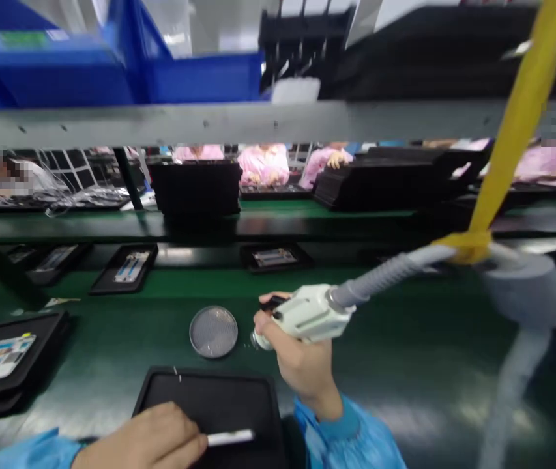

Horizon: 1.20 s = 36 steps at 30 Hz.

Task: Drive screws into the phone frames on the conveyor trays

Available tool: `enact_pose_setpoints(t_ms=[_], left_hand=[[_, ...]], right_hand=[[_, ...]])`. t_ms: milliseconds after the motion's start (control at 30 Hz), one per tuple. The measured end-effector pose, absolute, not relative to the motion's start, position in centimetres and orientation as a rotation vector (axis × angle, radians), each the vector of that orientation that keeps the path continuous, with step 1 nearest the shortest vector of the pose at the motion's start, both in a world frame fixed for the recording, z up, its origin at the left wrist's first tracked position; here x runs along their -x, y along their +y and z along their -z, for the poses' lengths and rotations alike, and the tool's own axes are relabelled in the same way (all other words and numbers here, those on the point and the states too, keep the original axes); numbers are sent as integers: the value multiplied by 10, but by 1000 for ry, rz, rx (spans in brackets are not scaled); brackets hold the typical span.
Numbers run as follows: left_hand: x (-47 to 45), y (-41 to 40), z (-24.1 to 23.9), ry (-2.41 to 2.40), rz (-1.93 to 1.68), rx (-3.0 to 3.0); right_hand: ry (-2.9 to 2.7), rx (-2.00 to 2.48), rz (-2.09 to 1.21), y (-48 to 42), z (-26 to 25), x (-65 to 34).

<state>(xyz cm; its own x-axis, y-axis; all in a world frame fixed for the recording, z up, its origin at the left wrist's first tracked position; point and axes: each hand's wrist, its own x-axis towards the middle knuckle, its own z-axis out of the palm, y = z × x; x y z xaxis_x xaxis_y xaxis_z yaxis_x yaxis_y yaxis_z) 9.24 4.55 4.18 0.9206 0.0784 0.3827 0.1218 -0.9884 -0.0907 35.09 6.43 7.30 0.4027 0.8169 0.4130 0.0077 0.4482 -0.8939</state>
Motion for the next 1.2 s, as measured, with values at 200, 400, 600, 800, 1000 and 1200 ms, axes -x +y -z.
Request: enact_pose_setpoints(t_ms=[200,400,600,800,1000,1200], left_hand=[[-88,45,-39,-155,542,3204],[-91,46,-46,-118,459,3193],[-98,46,-54,-139,223,3184],[-100,47,-57,-157,166,3188],[-102,48,-59,-162,123,3183],[-102,46,-59,-160,95,3177]], right_hand=[[-1021,931,-671,63,-75,-349],[-1005,912,-670,62,-80,-349],[-997,906,-695,62,-80,-348],[-1002,937,-673,63,-79,-349],[-1025,939,-677,62,-79,-348],[-1026,934,-689,62,-79,-350]])
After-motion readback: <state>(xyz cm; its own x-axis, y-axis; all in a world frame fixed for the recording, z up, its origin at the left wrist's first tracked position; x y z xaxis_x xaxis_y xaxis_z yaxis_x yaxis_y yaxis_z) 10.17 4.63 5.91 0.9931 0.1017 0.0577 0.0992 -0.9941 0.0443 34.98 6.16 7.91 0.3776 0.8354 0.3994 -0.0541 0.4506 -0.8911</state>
